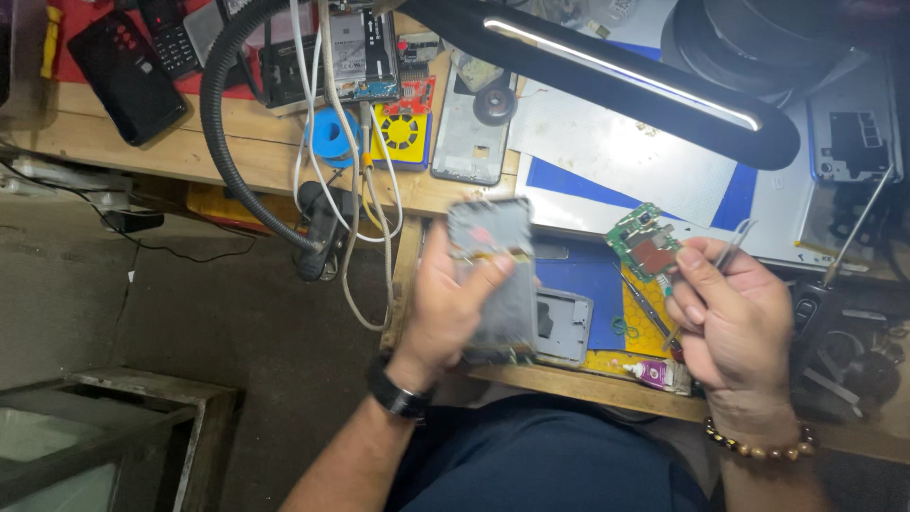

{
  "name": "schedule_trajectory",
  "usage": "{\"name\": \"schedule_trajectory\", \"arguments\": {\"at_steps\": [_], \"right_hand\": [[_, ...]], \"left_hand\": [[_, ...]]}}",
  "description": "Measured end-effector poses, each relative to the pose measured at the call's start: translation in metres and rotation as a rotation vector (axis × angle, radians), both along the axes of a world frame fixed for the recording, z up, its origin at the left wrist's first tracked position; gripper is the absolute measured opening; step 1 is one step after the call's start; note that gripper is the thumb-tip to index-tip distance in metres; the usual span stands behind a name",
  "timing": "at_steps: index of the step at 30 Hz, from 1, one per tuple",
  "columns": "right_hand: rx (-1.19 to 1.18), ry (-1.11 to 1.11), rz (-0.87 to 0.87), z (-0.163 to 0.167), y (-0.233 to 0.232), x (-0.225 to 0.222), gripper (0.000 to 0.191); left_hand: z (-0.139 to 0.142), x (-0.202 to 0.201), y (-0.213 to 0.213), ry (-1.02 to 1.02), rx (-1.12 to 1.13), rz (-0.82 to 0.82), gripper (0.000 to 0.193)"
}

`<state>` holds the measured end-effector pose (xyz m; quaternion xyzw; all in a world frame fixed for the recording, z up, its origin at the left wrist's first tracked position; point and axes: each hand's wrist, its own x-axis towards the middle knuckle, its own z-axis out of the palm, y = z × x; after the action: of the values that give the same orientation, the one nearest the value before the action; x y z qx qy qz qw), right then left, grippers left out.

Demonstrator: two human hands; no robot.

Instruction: The person unwraps a smartphone from bubble wrap and powers it on. They then remove the back cover and use tweezers to detach the motherboard from the battery and chassis, placing the components on the workbench.

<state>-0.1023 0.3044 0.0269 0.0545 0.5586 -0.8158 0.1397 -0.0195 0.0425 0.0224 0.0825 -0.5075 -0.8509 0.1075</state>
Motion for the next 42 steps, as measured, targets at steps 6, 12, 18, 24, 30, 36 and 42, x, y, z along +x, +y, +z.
{"name": "schedule_trajectory", "arguments": {"at_steps": [6, 12, 18, 24, 30, 36, 42], "right_hand": [[-0.015, -0.002, -0.013, -0.006, 0.012, 0.005, 0.006], [0.035, -0.023, -0.046, -0.009, 0.015, 0.007, 0.006], [0.062, 0.006, -0.058, -0.010, 0.017, 0.009, 0.007], [0.083, -0.010, -0.043, -0.014, 0.013, 0.011, 0.011], [0.085, -0.024, -0.012, -0.021, 0.005, 0.012, 0.011], [0.136, -0.043, -0.001, -0.029, 0.000, 0.013, 0.012], [0.125, -0.009, 0.043, -0.032, -0.004, 0.010, 0.011]], "left_hand": [[0.040, -0.012, -0.052, 0.071, -0.333, -0.172, 0.048], [0.046, -0.026, -0.042, -0.059, -0.719, -0.500, 0.060], [0.032, -0.044, -0.022, -0.130, -1.002, -0.678, 0.062], [0.014, -0.048, -0.013, -0.066, -1.092, -0.684, 0.064], [0.008, -0.047, -0.010, -0.044, -1.273, -0.694, 0.065], [0.008, -0.031, -0.008, 0.115, -1.328, -0.555, 0.062], [0.012, -0.023, -0.007, 0.224, -1.411, -0.428, 0.061]]}}
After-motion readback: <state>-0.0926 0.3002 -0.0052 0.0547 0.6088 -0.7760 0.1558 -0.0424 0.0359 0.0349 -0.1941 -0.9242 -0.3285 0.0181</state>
